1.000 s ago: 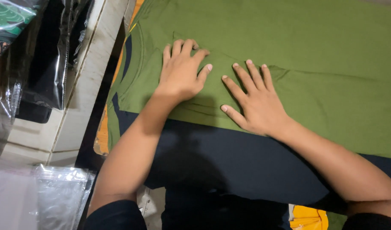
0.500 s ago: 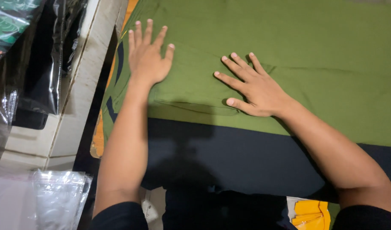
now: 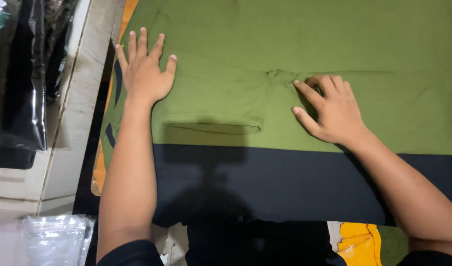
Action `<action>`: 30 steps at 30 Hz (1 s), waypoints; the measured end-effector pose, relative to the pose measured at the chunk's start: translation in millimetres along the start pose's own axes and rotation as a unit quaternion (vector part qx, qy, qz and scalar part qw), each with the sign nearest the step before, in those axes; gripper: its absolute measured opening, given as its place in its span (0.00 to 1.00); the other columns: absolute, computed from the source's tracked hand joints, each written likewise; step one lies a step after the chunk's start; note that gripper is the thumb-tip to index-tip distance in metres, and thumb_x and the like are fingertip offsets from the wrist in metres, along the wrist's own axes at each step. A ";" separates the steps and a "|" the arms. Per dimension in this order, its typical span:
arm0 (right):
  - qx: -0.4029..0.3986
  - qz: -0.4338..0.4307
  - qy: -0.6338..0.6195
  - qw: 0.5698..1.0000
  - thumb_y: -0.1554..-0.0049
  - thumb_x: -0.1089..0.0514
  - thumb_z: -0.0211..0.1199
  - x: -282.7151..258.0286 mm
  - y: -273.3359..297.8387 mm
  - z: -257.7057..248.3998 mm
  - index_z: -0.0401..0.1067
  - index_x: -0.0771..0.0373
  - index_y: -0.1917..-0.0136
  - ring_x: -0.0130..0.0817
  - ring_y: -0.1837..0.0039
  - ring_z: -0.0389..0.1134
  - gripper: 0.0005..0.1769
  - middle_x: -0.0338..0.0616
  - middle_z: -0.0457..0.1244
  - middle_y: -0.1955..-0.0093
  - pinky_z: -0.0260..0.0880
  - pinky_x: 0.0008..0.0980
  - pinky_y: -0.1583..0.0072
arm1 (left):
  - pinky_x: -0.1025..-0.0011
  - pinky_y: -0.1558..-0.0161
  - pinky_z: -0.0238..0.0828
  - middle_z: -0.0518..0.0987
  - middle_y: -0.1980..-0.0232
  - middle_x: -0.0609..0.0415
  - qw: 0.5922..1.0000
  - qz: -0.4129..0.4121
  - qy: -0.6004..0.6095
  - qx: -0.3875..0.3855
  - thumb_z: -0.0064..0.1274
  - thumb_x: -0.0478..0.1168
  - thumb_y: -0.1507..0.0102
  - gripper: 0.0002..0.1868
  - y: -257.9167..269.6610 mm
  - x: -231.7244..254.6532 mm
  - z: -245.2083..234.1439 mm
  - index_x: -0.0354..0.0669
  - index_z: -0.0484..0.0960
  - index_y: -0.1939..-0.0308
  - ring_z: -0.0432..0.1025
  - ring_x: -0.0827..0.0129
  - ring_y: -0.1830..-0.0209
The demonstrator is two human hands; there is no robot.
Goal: Folding a black t-shirt, placing it in a plastic bag, and then preparing a green t-shirt for folding.
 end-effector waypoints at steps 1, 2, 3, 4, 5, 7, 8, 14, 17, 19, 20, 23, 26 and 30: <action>-0.024 0.009 0.010 1.000 0.35 0.40 0.53 -1.2 -2.3 2.6 0.70 0.62 0.27 0.50 0.44 0.59 0.32 0.51 0.61 0.41 0.59 0.46 0.46 | 0.43 0.25 0.15 0.45 0.16 0.43 1.000 0.001 0.001 0.004 0.29 0.62 0.31 0.37 0.7 0.3 0.9 0.54 0.59 0.20 0.33 0.49 0.17; -0.045 0.017 0.020 0.999 0.35 0.35 0.49 -1.4 -5.5 5.5 0.68 0.59 0.23 0.50 0.43 0.56 0.37 0.52 0.58 0.41 0.56 0.47 0.45 | 0.42 0.25 0.15 0.46 0.16 0.42 1.000 0.002 0.000 0.011 0.29 0.62 0.31 0.37 0.5 1.1 0.6 0.53 0.59 0.20 0.34 0.48 0.17; -0.044 0.018 0.020 0.999 0.35 0.35 0.49 -2.2 -9.1 8.4 0.68 0.59 0.23 0.50 0.43 0.56 0.37 0.52 0.58 0.41 0.56 0.47 0.45 | 0.42 0.25 0.15 0.46 0.16 0.42 1.000 0.003 -0.001 0.011 0.29 0.62 0.31 0.37 -4.3 1.9 6.1 0.53 0.59 0.20 0.34 0.48 0.17; -0.062 0.030 0.031 0.997 0.35 0.32 0.44 -3.2 -11.5 10.9 0.65 0.58 0.21 0.50 0.44 0.55 0.40 0.53 0.56 0.42 0.55 0.47 0.45 | 0.35 0.27 0.20 0.53 0.19 0.39 0.996 0.034 -0.002 0.086 0.41 0.54 0.33 0.32 -7.5 3.3 11.4 0.47 0.69 0.27 0.38 0.40 0.19; -0.081 0.042 0.042 0.995 0.35 0.29 0.40 -4.5 -14.1 13.3 0.62 0.57 0.19 0.50 0.44 0.54 0.43 0.54 0.55 0.42 0.54 0.48 0.44 | 0.28 0.29 0.25 0.61 0.21 0.37 0.985 0.064 -0.003 0.159 0.53 0.46 0.35 0.27 -10.4 4.5 16.5 0.41 0.78 0.33 0.42 0.32 0.22; -0.079 0.041 0.039 0.995 0.35 0.29 0.40 -5.3 -14.3 13.5 0.62 0.57 0.19 0.50 0.44 0.53 0.43 0.54 0.55 0.42 0.54 0.47 0.44 | 0.29 0.31 0.36 0.68 0.28 0.39 0.966 0.143 0.019 0.214 0.52 0.44 0.36 0.23 0.8 47.4 14.7 0.42 0.81 0.38 0.52 0.37 0.25; -0.078 0.041 0.036 0.995 0.35 0.29 0.39 -5.4 -13.5 13.2 0.61 0.57 0.19 0.50 0.44 0.53 0.43 0.54 0.55 0.42 0.53 0.47 0.44 | 0.28 0.34 0.47 0.75 0.34 0.41 0.938 0.222 0.043 0.263 0.52 0.43 0.36 0.20 7.6 70.3 13.8 0.42 0.83 0.42 0.61 0.41 0.29; -0.071 0.034 0.031 0.996 0.35 0.28 0.40 -4.5 -10.7 12.0 0.61 0.57 0.19 0.51 0.43 0.54 0.43 0.54 0.55 0.41 0.54 0.48 0.44 | 0.55 0.48 0.57 0.79 0.49 0.56 0.950 0.267 0.148 0.065 0.46 0.59 0.33 0.27 14.0 169.9 58.9 0.45 0.83 0.41 0.69 0.55 0.48; -0.070 0.029 0.029 0.997 0.35 0.29 0.40 -3.3 -13.0 9.5 0.61 0.58 0.20 0.52 0.43 0.54 0.43 0.56 0.55 0.41 0.54 0.49 0.45 | 0.57 0.49 0.51 0.79 0.58 0.62 0.955 0.247 0.162 0.032 0.61 0.54 0.39 0.12 3.3 184.2 62.7 0.56 0.85 0.57 0.69 0.60 0.54; -0.058 0.033 0.015 0.998 0.37 0.29 0.46 2.6 -10.0 15.9 0.63 0.56 0.21 0.52 0.41 0.53 0.42 0.52 0.53 0.42 0.52 0.49 0.42 | 0.57 0.49 0.52 0.76 0.64 0.66 0.945 0.244 0.206 0.069 0.63 0.50 0.45 0.09 -0.4 182.5 73.7 0.58 0.83 0.63 0.69 0.64 0.58; -0.049 0.033 -0.006 0.998 0.39 0.29 0.51 2.8 -6.9 20.4 0.64 0.55 0.22 0.52 0.40 0.53 0.41 0.49 0.52 0.44 0.50 0.48 0.40 | 0.57 0.48 0.54 0.73 0.70 0.69 0.935 0.235 0.247 0.100 0.66 0.47 0.50 0.09 0.5 179.3 80.0 0.60 0.81 0.69 0.70 0.67 0.63; -0.042 0.036 -0.010 0.998 0.38 0.29 0.51 2.8 -7.5 19.2 0.64 0.55 0.22 0.52 0.39 0.53 0.41 0.48 0.52 0.44 0.50 0.47 0.39 | 0.56 0.46 0.52 0.72 0.73 0.70 0.939 0.222 0.222 0.140 0.64 0.50 0.50 0.10 3.2 180.0 86.6 0.61 0.78 0.73 0.69 0.69 0.65; -0.031 0.045 -0.013 0.998 0.39 0.29 0.52 2.3 -5.8 18.5 0.64 0.54 0.22 0.51 0.38 0.53 0.41 0.48 0.52 0.43 0.50 0.48 0.38 | 0.47 0.45 0.51 0.75 0.70 0.58 0.943 0.245 0.139 0.177 0.58 0.46 0.44 0.08 15.8 188.4 77.1 0.52 0.77 0.68 0.70 0.60 0.61; -0.050 0.118 -0.016 0.992 0.41 0.26 0.53 10.2 0.8 16.3 0.62 0.47 0.21 0.55 0.32 0.50 0.43 0.49 0.51 0.39 0.46 0.56 0.33 | 0.43 0.43 0.51 0.75 0.62 0.51 0.948 0.256 0.051 0.185 0.58 0.45 0.41 0.11 22.0 194.7 67.7 0.47 0.75 0.60 0.69 0.56 0.53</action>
Point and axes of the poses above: each hand's wrist, its own y-axis away from the middle knuckle, its own z-axis out of the palm, x = y × z, the point moved 1 cm from there along -y, towards the middle knuckle
